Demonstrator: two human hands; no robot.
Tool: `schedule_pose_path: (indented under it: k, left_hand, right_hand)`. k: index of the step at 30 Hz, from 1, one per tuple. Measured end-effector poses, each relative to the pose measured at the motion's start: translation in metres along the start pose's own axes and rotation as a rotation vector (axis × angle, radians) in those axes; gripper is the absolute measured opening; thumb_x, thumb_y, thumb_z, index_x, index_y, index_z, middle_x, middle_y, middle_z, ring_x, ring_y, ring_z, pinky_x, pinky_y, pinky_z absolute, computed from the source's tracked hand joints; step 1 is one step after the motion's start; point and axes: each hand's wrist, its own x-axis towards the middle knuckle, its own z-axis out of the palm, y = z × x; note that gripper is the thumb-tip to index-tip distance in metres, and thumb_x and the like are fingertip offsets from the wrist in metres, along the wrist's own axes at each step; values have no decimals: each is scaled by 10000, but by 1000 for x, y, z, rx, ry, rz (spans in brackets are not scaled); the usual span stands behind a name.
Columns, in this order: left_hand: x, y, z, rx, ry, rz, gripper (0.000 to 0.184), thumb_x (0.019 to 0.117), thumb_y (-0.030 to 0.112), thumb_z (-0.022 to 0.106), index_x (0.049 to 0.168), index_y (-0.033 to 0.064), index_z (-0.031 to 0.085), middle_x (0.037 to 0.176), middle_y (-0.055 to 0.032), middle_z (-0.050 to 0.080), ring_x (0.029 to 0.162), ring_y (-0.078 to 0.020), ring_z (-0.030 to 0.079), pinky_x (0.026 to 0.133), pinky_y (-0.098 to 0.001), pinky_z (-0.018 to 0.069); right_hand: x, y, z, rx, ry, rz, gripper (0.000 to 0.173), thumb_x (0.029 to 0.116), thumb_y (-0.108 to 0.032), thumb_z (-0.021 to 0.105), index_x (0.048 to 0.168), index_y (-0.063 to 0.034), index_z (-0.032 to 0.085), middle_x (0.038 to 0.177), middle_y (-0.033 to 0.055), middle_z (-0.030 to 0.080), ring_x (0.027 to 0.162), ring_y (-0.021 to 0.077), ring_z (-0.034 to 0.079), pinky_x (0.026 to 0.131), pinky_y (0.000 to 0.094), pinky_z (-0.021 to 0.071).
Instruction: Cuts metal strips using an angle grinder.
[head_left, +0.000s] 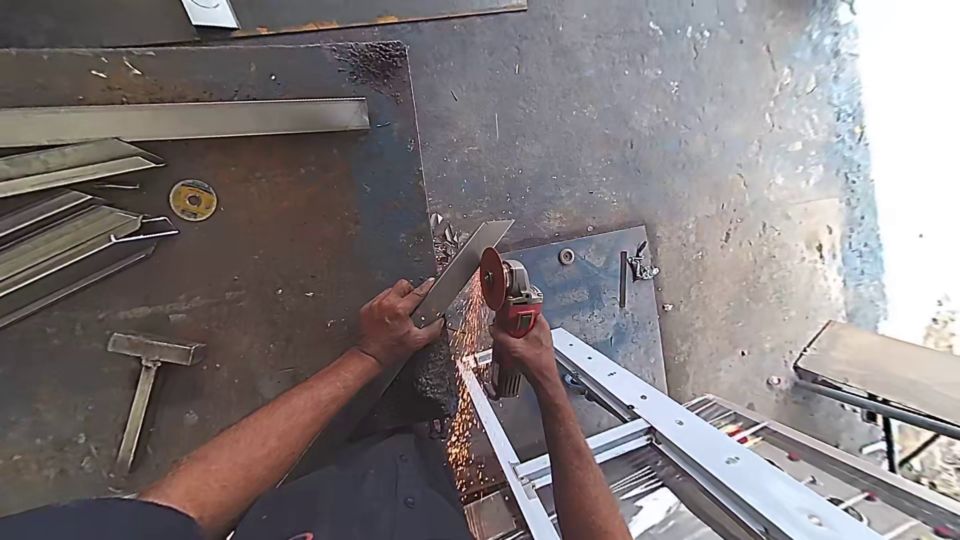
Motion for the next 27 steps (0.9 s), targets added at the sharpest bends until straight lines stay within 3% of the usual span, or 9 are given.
schedule_pose_path:
  k: [27]
  left_hand:
    - [1, 0, 0, -1, -2, -3, 679, 807, 682, 631, 1362, 297, 693, 987, -52, 718, 820, -202, 692, 665, -425, 561]
  right_hand:
    - [9, 0, -1, 7, -12, -8, 700, 664, -350, 876, 1223, -20, 614, 995, 56, 726, 915, 116, 705, 855, 365, 589]
